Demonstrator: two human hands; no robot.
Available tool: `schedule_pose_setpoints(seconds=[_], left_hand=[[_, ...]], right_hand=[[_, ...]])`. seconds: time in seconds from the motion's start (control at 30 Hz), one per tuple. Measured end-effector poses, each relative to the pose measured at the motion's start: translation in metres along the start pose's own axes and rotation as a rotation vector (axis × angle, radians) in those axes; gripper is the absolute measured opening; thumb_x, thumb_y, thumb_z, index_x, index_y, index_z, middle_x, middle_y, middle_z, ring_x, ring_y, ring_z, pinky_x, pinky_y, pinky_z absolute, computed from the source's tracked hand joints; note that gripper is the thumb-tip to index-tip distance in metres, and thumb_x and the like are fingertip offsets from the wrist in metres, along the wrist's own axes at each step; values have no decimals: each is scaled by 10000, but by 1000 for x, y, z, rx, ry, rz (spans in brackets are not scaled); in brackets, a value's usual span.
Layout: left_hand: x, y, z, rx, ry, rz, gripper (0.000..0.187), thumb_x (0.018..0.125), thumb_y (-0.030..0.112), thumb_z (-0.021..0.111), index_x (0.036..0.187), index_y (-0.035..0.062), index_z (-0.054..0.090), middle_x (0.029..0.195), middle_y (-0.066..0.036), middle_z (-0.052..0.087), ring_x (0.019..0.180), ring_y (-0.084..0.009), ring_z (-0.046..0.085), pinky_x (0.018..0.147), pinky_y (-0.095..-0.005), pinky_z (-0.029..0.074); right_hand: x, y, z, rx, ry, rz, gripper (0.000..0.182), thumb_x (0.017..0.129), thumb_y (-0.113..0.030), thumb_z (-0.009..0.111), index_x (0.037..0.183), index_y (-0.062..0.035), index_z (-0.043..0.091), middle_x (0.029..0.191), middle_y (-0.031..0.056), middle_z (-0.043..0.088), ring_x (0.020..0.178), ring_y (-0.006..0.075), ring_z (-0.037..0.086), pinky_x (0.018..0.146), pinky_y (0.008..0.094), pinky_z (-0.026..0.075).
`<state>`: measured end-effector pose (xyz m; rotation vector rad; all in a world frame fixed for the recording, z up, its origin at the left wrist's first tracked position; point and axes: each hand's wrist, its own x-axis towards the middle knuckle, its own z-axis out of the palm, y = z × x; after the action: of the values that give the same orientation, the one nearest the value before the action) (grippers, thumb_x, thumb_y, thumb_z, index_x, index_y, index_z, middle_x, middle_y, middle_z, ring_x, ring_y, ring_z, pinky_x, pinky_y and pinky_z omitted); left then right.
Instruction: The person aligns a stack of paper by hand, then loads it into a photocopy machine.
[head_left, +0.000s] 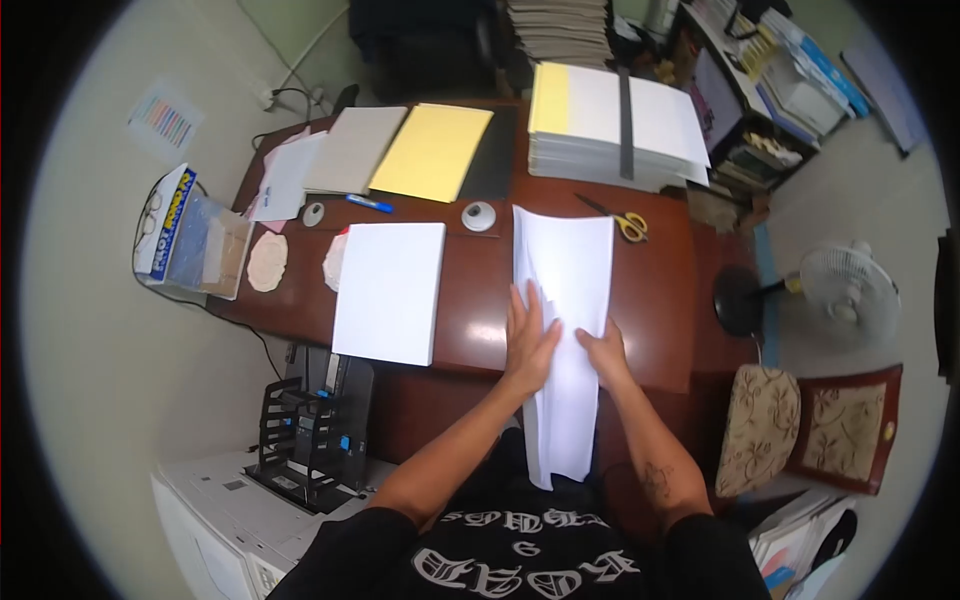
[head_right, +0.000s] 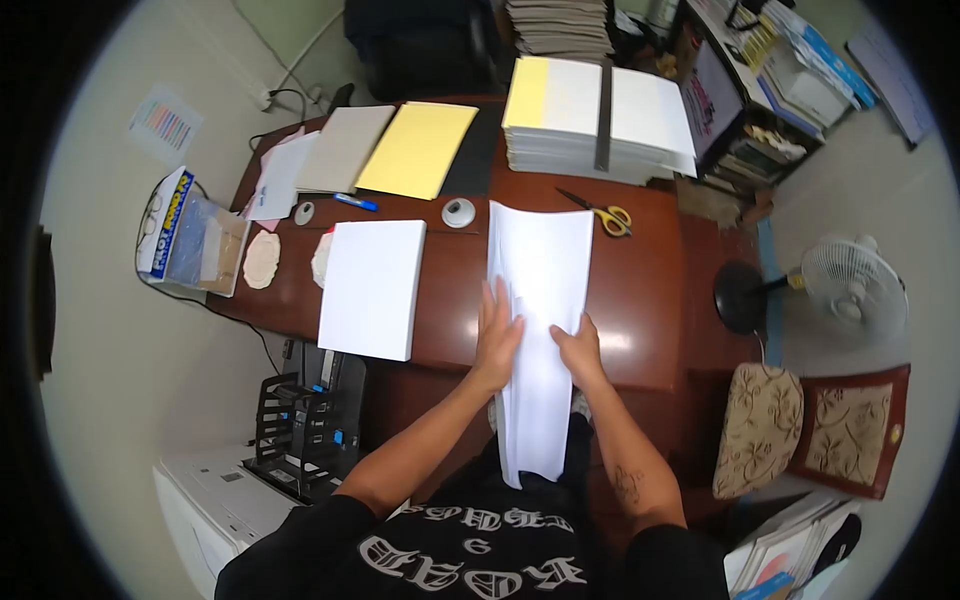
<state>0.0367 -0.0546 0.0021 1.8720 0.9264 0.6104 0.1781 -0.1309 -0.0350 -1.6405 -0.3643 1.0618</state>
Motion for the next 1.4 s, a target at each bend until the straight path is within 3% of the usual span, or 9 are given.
schedule_pose_setpoints(seconds=[0.13, 0.5, 0.73, 0.93, 1.07, 1.2, 1.27, 1.33, 1.4], left_hand=[[-4, 26, 39, 716, -99, -62, 819, 904, 566, 473, 1526, 98, 219, 1547, -333, -40, 1394, -577, -52, 1056, -721, 45], [-5, -20, -6, 311, 52, 131, 753, 877, 484, 572, 1526, 279, 251, 1541, -336, -57, 1373, -601, 48, 1059, -698, 141], [-5, 11, 16, 836, -151, -25, 730, 863, 469, 573, 1505, 231, 319, 1544, -333, -39, 1370, -606, 23, 1089, -651, 137], [1, -3, -18, -57, 176, 165, 802, 911, 531, 514, 1516, 77, 247, 1552, -318, -45, 1429, -483, 90, 1139, -495, 206], [10, 6, -55, -1107, -47, -664, 794, 939, 539, 484, 1440, -54, 317, 1473, -257, 338, 1330, -340, 402, 1082, -433, 348], [-3, -9, -57, -331, -297, -820, 567, 901, 278, 641, 1306, -85, 481, 1198, -230, 600, 1073, -335, 604, 947, -437, 477], [-10, -35, -21, 121, -167, -500, 481, 822, 119, 634, 1216, -126, 509, 1044, -291, 647, 973, -402, 653, 852, -418, 521], [-8, 29, -15, 331, -210, -451, 455, 820, 124, 628, 1186, -129, 531, 1057, -315, 631, 986, -431, 641, 858, -432, 517], [-13, -39, -28, -386, -127, -620, 397, 881, 74, 596, 1198, -150, 512, 1107, -269, 639, 972, -384, 661, 862, -424, 528]], right_hand=[[-5, 3, -7, 117, -76, 78, 449, 886, -45, 618, 1306, 29, 478, 1172, 140, 622, 1041, 224, 606, 901, 349, 497], [6, 18, -14, 241, -108, 6, 432, 873, 8, 614, 1288, 19, 493, 1181, 133, 621, 1052, 204, 600, 921, 330, 476], [3, 18, -14, 218, -86, -29, 451, 868, -1, 620, 1297, 36, 488, 1185, 141, 618, 1086, 221, 586, 928, 342, 475], [1, 5, -12, 239, -82, 99, 449, 870, -2, 594, 1301, 41, 474, 1219, 183, 599, 1092, 267, 598, 925, 361, 489], [-6, -24, -15, 209, -172, 272, 501, 849, -17, 600, 1307, 81, 422, 1194, 229, 594, 1065, 301, 617, 912, 389, 509], [-12, -34, -6, -523, -168, 135, 531, 829, -52, 610, 1290, 119, 408, 1142, 281, 609, 1042, 365, 621, 919, 394, 505], [-19, -37, 18, -813, -123, -49, 508, 798, -93, 655, 1222, 121, 475, 1095, 319, 617, 979, 409, 633, 896, 372, 507], [-32, -63, 26, -683, -256, -151, 440, 784, -82, 676, 1162, 101, 545, 1077, 283, 645, 962, 389, 646, 878, 367, 513], [-14, -44, -6, 65, -373, 59, 352, 843, 2, 629, 1185, 64, 576, 1087, 194, 664, 933, 265, 671, 825, 347, 544]])
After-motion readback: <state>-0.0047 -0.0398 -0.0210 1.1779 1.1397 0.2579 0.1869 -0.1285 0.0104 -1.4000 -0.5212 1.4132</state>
